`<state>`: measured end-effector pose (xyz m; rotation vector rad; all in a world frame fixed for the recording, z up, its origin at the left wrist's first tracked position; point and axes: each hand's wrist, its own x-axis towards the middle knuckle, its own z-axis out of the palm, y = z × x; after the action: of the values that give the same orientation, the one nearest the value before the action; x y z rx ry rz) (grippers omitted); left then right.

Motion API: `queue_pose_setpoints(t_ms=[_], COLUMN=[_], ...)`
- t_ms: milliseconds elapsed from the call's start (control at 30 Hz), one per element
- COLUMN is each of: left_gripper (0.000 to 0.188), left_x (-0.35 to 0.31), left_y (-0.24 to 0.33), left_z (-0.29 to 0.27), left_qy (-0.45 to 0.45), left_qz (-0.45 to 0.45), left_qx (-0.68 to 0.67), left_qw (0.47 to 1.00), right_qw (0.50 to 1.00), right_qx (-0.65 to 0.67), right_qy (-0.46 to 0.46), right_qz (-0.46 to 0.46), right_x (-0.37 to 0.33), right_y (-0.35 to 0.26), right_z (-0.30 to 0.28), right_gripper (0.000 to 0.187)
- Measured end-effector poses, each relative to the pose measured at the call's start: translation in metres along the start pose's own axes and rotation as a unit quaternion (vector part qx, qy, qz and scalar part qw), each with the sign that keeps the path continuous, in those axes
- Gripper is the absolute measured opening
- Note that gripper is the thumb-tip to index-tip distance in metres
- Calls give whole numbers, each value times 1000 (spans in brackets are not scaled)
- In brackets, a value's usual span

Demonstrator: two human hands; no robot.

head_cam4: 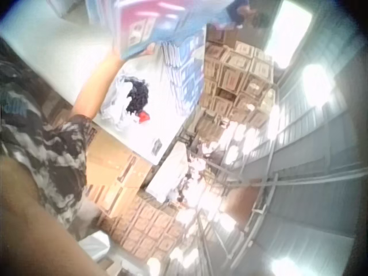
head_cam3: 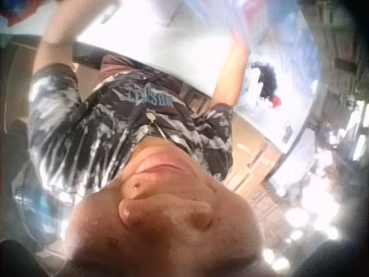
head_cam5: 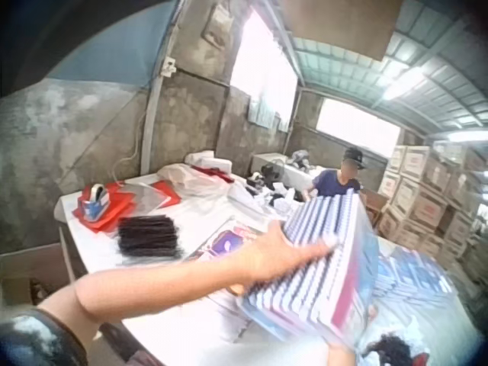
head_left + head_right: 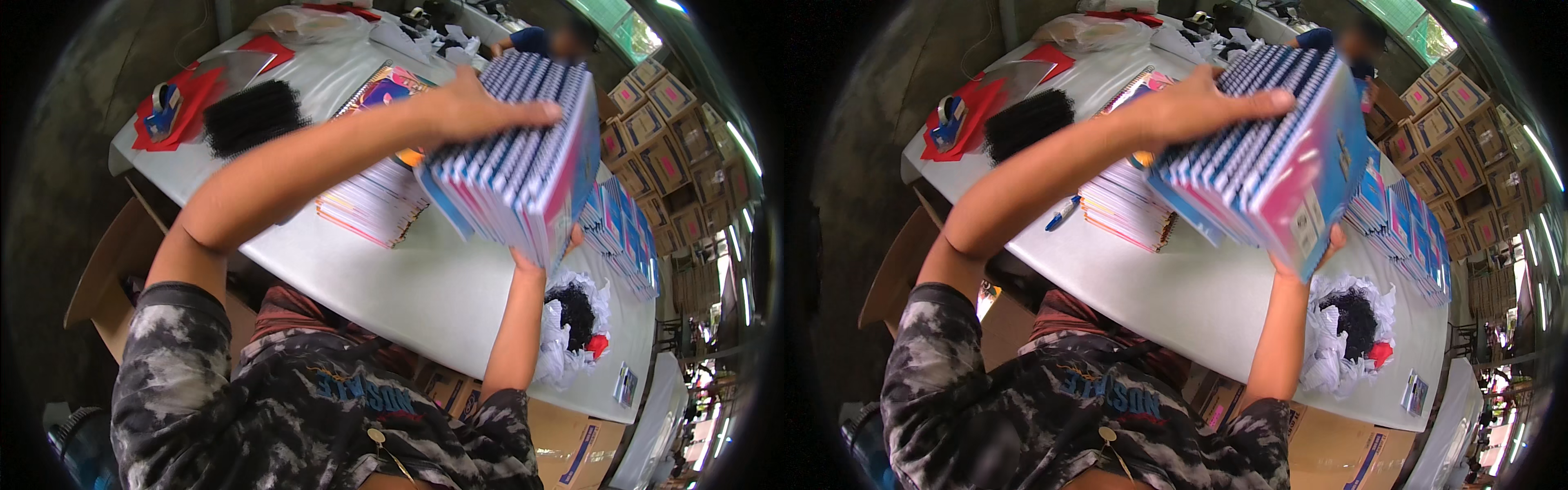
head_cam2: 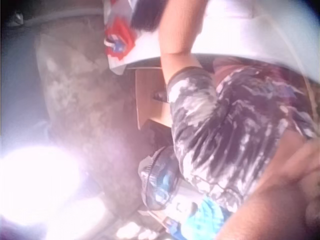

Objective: The person uses blue-handled wire cutters to trim the metal spiral binding of stacked spiral-bound notebooks. After cutting the spirals, the person stacks the finished notebooks and places them into a cardboard box.

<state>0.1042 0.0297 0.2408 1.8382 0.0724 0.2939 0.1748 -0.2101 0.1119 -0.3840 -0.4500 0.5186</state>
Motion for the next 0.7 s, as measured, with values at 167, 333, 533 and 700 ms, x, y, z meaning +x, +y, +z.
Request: queue_pose_setpoints(t_ms=[167, 333, 533, 700], left_gripper=[128, 127, 139, 146], left_x=[-63, -70, -56, -75], left_y=[0, -46, -96, -175], left_z=[65, 97, 113, 117], left_qy=[-40, -175, -303, -306], left_qz=[98, 65, 61, 174], left_qx=[-94, -187, -188, -113], left_qw=[990, 964, 932, 929], right_qw=[956, 987, 896, 770], right_qx=[-116, -70, -408, -631], right_qy=[236, 115, 133, 80], right_qz=[-129, -93, -116, -43], right_x=[-71, -141, -195, -209], right_y=[-1, 1, -5, -2], right_z=[9, 22, -67, -83], right_gripper=[77, 69, 70, 74])
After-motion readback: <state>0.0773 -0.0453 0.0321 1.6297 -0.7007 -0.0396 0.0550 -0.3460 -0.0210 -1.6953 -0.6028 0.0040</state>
